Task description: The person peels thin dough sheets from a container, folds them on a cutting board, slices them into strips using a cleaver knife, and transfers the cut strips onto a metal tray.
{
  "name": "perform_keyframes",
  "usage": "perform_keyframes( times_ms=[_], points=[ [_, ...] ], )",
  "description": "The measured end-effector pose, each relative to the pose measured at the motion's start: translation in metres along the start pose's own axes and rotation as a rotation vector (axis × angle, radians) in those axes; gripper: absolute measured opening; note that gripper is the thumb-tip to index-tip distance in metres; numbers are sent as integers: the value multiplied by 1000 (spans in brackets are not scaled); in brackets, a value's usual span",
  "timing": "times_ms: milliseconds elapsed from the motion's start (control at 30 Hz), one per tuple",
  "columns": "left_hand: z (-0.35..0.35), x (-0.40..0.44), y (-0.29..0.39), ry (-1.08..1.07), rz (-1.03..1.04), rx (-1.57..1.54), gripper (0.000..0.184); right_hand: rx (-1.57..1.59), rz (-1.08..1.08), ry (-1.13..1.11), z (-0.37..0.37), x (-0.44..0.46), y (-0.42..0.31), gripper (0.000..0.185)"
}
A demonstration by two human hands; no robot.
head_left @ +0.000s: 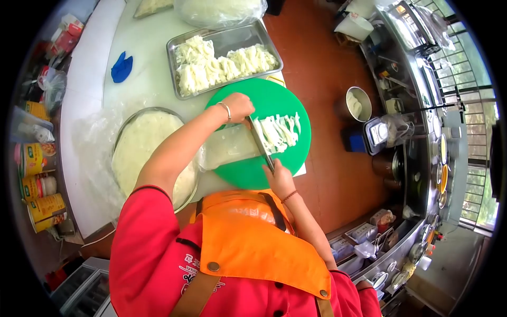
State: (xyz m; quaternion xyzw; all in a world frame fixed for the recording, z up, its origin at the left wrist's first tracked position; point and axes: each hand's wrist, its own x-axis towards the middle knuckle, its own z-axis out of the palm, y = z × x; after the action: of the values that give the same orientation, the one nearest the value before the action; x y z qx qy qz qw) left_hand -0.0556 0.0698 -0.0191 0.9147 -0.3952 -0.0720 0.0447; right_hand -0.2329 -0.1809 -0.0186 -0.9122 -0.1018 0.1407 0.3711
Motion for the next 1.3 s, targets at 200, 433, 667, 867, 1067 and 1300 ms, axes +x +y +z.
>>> perform_keyframes(
  times_ms=[200, 433, 667, 867, 1067, 1300],
  points=[
    [9, -10, 2, 101, 35, 9, 41, 55, -21, -15, -10, -17, -10, 31],
    [-26, -17, 5, 7, -7, -20, 42, -14, -6, -11, -20, -15, -31, 30],
    [-21, -29, 1, 49, -18, 54, 25, -31, -27, -41, -17, 6, -32, 29],
    [13, -33, -20, 73, 10, 83, 27, 31, -10, -59, 24, 1, -8, 30],
    [-9, -55, -5, 168, -30, -38, 44, -14, -65, -63, -3, -10, -38, 30],
    [-10, -55, -20, 25, -100, 41, 43, -47, -60, -83, -2, 2, -49, 30]
  ],
)
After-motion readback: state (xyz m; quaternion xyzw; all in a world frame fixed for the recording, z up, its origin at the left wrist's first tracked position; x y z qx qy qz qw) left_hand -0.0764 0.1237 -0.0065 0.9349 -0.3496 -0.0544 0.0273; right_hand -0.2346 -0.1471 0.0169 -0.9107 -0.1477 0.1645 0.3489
